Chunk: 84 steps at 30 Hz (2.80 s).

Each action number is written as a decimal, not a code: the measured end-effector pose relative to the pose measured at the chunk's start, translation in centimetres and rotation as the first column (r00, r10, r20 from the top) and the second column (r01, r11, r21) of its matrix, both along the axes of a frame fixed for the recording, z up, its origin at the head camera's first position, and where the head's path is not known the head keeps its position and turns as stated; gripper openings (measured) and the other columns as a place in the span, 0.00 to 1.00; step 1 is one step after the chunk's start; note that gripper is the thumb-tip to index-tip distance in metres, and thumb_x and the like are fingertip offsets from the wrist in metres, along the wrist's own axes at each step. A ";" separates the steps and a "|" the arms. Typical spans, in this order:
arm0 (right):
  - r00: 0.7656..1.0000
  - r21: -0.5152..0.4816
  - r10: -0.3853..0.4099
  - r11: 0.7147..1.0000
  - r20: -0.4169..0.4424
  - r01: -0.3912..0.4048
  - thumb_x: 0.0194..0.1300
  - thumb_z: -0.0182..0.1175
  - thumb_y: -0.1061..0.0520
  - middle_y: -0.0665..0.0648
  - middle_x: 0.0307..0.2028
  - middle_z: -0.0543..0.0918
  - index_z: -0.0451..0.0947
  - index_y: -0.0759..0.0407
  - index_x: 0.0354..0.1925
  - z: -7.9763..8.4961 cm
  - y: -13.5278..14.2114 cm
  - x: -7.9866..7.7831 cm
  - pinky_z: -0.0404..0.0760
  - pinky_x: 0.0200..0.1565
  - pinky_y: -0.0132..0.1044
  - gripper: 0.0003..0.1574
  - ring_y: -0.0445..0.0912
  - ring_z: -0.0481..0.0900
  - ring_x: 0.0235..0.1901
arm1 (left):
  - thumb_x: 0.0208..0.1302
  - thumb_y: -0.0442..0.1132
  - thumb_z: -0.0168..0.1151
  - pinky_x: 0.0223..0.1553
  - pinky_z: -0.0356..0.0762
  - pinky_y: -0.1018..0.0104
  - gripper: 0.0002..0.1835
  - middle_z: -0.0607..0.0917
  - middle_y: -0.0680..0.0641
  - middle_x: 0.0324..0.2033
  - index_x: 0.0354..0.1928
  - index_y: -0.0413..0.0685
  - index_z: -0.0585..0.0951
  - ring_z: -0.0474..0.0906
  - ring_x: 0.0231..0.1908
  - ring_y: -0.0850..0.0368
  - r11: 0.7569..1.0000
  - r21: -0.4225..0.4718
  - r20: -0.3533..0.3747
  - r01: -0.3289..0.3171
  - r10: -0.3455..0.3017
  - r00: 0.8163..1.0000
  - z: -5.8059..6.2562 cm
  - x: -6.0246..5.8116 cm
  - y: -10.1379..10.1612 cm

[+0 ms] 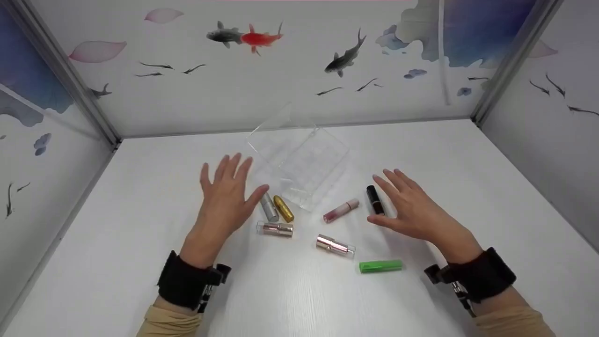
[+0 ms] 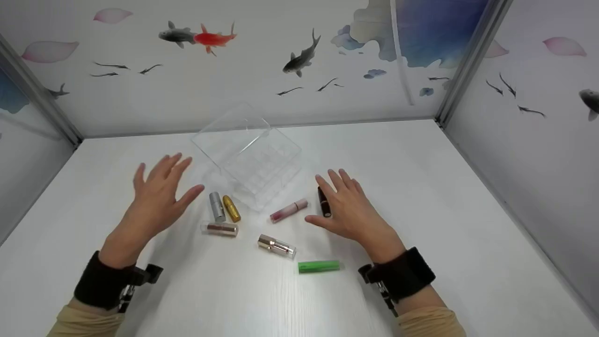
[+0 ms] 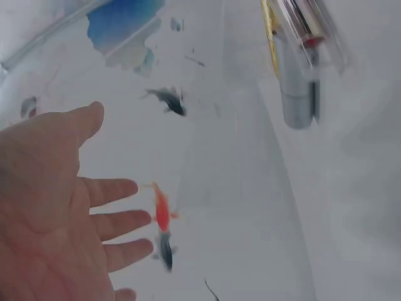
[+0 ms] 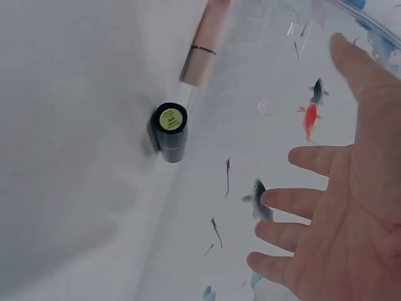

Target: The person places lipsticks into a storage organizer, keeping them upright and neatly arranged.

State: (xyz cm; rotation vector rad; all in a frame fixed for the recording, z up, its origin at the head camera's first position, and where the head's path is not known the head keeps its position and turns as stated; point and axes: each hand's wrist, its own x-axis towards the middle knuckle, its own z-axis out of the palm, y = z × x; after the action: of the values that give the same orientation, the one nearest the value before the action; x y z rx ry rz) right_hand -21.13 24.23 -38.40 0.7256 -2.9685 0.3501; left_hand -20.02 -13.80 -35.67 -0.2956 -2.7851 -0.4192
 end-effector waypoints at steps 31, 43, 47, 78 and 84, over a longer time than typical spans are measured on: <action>0.784 0.078 0.159 0.964 0.600 -0.256 0.44 0.80 0.59 0.47 0.25 0.78 0.80 0.51 0.34 0.4 -2.8 2.5 0.70 0.30 0.30 0.20 0.36 0.69 0.26 | 0.60 0.48 0.72 0.32 0.73 0.75 0.12 0.87 0.55 0.34 0.42 0.52 0.85 0.78 0.33 0.64 0.762 -0.101 0.382 0.639 -0.564 0.732 -3.9 4.2 16.7; 0.805 0.056 0.184 0.964 0.565 -0.260 0.48 0.62 0.74 0.45 0.19 0.59 0.71 0.54 0.22 0.0 -2.7 2.2 0.56 0.25 0.31 0.18 0.39 0.58 0.22 | 0.63 0.38 0.68 0.26 0.73 0.71 0.03 0.86 0.51 0.28 0.34 0.49 0.82 0.80 0.28 0.61 0.761 -0.153 0.282 0.631 -0.578 0.766 -4.7 4.4 17.7; 0.805 -0.016 0.266 0.952 0.531 -0.305 0.53 0.64 0.74 0.44 0.20 0.65 0.75 0.53 0.26 0.0 -2.4 2.0 0.61 0.27 0.29 0.17 0.36 0.62 0.23 | 0.63 0.37 0.67 0.27 0.74 0.70 0.02 0.87 0.50 0.29 0.33 0.49 0.82 0.81 0.30 0.60 0.777 -0.161 0.268 0.608 -0.559 0.785 -4.4 4.3 17.5; 0.952 -0.334 0.289 0.892 -0.100 -0.305 0.66 0.62 0.68 0.54 0.45 0.87 0.82 0.60 0.53 1.3 -3.6 0.3 0.81 0.39 0.35 0.17 0.43 0.82 0.39 | 0.66 0.35 0.65 0.43 0.83 0.74 0.07 0.86 0.51 0.42 0.44 0.48 0.81 0.85 0.43 0.59 0.925 -0.052 -0.185 0.377 -0.379 0.907 -0.9 1.3 13.7; 0.969 -0.422 0.186 0.874 -0.164 -0.239 0.62 0.64 0.71 0.54 0.41 0.89 0.84 0.60 0.49 2.2 -4.8 0.1 0.77 0.33 0.30 0.17 0.40 0.78 0.30 | 0.65 0.32 0.65 0.43 0.84 0.74 0.08 0.87 0.50 0.43 0.45 0.48 0.82 0.85 0.44 0.59 0.941 -0.034 -0.282 0.337 -0.332 0.900 -0.6 0.7 13.2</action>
State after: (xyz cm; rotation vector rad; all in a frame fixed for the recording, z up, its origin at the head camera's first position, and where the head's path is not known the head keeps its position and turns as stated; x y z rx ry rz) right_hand -21.07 19.40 -36.18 0.9686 -2.5533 0.9205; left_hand -19.31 -0.63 -36.22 -0.7756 -2.4483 -0.4366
